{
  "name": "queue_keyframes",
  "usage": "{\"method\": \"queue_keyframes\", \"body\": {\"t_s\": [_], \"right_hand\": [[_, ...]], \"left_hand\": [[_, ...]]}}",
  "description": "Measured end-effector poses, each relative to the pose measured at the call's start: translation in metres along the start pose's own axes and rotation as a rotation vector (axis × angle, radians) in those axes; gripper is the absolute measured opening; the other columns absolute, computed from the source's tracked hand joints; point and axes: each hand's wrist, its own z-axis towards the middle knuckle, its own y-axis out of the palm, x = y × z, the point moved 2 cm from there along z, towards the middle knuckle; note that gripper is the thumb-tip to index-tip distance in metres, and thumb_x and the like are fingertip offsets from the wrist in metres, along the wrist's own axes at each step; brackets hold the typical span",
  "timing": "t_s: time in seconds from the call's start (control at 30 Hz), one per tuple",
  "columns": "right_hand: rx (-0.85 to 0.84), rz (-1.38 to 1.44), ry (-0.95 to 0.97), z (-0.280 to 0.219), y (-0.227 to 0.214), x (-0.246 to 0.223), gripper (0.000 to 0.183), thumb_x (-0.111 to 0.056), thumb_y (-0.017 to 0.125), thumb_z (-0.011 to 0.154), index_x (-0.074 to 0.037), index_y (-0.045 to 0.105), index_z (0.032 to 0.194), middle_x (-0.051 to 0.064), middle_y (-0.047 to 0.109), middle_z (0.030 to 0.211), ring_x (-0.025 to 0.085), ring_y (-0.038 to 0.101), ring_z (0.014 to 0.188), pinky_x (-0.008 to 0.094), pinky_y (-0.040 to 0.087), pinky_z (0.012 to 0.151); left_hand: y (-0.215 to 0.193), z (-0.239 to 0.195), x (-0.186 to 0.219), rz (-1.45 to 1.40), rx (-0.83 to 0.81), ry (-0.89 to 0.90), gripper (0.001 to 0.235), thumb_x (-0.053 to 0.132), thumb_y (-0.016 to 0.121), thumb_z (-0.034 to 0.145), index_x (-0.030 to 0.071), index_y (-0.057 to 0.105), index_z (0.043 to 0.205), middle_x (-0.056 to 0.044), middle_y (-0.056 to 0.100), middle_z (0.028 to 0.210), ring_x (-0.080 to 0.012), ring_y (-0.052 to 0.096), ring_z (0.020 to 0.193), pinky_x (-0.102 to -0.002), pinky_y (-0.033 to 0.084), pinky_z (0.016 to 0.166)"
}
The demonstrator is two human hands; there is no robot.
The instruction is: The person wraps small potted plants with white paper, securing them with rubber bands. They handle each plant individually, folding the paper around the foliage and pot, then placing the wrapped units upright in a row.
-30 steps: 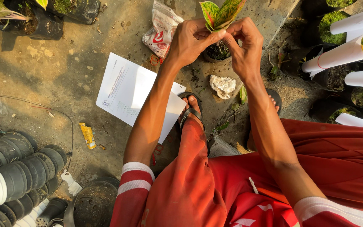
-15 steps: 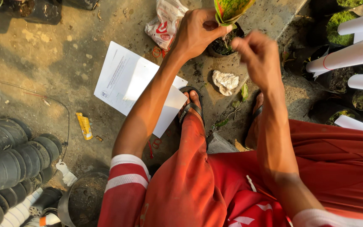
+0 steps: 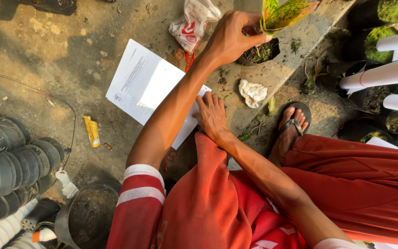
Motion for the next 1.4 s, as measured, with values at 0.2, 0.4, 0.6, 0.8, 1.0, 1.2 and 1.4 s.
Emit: {"method": "queue_keyframes", "body": {"t_s": [0.2,0.4,0.6,0.8,1.0,1.2,1.4], "right_hand": [[0.117,0.712,0.124,0.011,-0.008,0.041,0.047,0.001,0.064,0.082,-0.004,0.050,0.128,0.020,0.065,0.114,0.031,0.072,0.094,0.042,0.057,0.080],[0.110,0.505,0.177,0.025,-0.046,0.081,0.049,-0.015,0.079,0.088,-0.006,0.054,0.130,0.020,0.066,0.112,0.035,0.067,0.098,0.045,0.053,0.085],[0.120,0.244,0.216,0.009,-0.048,0.049,0.084,-0.029,0.088,0.076,-0.008,0.046,0.146,0.020,0.047,0.119,0.039,0.046,0.107,0.050,0.040,0.094],[0.099,0.120,0.256,0.011,-0.050,0.041,0.086,-0.031,0.087,0.077,-0.011,0.045,0.149,0.018,0.046,0.125,0.036,0.045,0.108,0.049,0.039,0.094],[0.141,-0.009,0.177,0.007,-0.046,0.035,0.085,-0.033,0.085,0.078,-0.013,0.046,0.151,0.014,0.046,0.132,0.034,0.045,0.110,0.047,0.039,0.092],[0.154,-0.035,0.157,0.004,-0.043,0.038,0.079,-0.036,0.085,0.082,-0.012,0.048,0.148,0.013,0.047,0.133,0.034,0.045,0.113,0.047,0.039,0.094],[0.210,0.049,0.179,0.004,-0.042,0.043,0.081,-0.037,0.087,0.077,-0.007,0.050,0.141,0.016,0.047,0.131,0.035,0.045,0.109,0.049,0.038,0.094]], "left_hand": [[-0.006,-0.004,-0.004,0.002,0.002,0.037,0.029,0.029,0.084,0.087,0.010,0.080,0.109,-0.008,0.082,0.094,-0.0120,0.078,0.079,-0.031,0.060,0.075],[-0.004,-0.005,-0.009,-0.104,-0.029,-0.165,0.027,0.030,0.078,0.090,0.013,0.079,0.110,-0.007,0.082,0.086,-0.0145,0.076,0.077,-0.034,0.059,0.074],[0.001,-0.008,-0.010,-0.034,0.028,-0.077,0.029,0.033,0.081,0.086,0.015,0.081,0.109,-0.003,0.083,0.096,-0.0133,0.078,0.083,-0.036,0.059,0.084],[-0.004,-0.010,-0.005,-0.064,0.041,-0.050,0.029,0.033,0.080,0.087,0.015,0.080,0.110,-0.002,0.083,0.097,-0.0133,0.078,0.083,-0.036,0.058,0.081],[-0.004,-0.012,-0.005,-0.048,0.010,-0.168,0.029,0.033,0.080,0.087,0.016,0.081,0.110,-0.001,0.083,0.088,-0.0129,0.070,0.071,-0.035,0.057,0.069],[-0.002,-0.010,-0.009,-0.049,0.042,-0.041,0.030,0.033,0.080,0.088,0.014,0.080,0.112,-0.002,0.083,0.091,-0.0115,0.075,0.076,-0.034,0.057,0.073],[-0.003,-0.011,-0.007,-0.036,0.069,0.016,0.029,0.033,0.081,0.090,0.013,0.080,0.111,-0.003,0.082,0.092,-0.0102,0.076,0.079,-0.034,0.058,0.075]]}}
